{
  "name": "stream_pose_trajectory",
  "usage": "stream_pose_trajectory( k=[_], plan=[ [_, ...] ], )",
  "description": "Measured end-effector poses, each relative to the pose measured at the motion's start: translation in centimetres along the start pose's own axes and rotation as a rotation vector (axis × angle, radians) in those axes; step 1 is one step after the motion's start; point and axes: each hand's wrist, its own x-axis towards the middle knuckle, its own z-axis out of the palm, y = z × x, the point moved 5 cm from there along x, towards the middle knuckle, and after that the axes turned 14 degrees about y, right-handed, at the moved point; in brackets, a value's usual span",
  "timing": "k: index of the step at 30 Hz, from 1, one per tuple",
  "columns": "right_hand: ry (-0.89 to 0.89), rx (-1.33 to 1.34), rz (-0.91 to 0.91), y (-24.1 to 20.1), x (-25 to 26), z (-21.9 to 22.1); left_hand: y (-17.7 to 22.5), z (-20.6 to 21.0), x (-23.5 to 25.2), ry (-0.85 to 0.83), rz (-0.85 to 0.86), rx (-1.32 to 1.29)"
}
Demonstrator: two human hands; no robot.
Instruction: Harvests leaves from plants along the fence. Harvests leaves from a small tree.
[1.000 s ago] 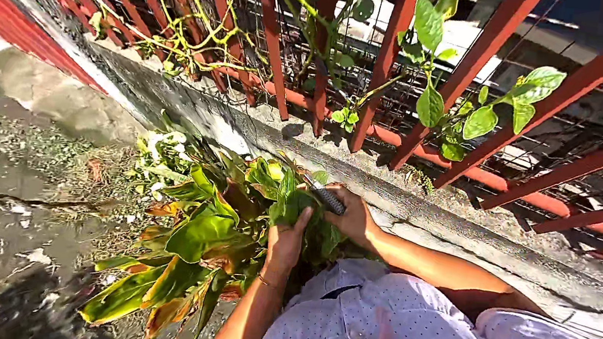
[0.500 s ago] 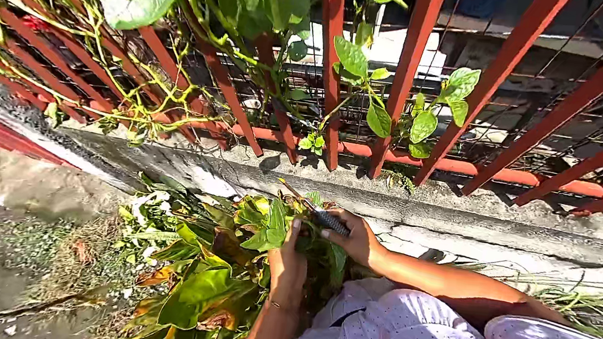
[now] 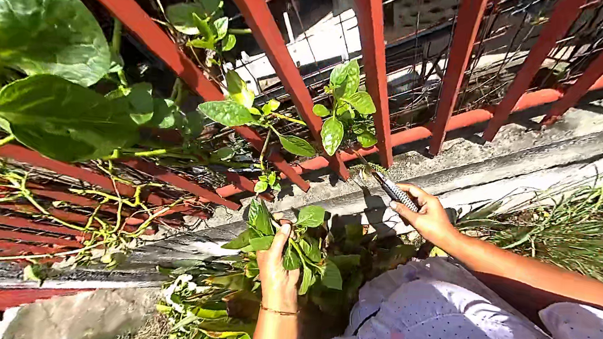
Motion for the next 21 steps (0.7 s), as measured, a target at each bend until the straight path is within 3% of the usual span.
stream_pose_trajectory(
  k=[3, 9, 21],
  plan=[
    [0.038, 0.023, 0.02, -0.6, 1.9, -1.2, 0.4, 3.6, 0.4, -0.028, -0.032, 0.071],
    [-0.066, -0.033, 0.011, -3.5, 5.8, -1.4, -0.1, 9.4, 1.4, -0.047, -0.106, 0.203],
    [-0.24, -0.058, -0.16, -7.5, 10.5, -0.4, -0.5, 13.1, 3.1, -0.012, -0.103, 0.269]
  ],
)
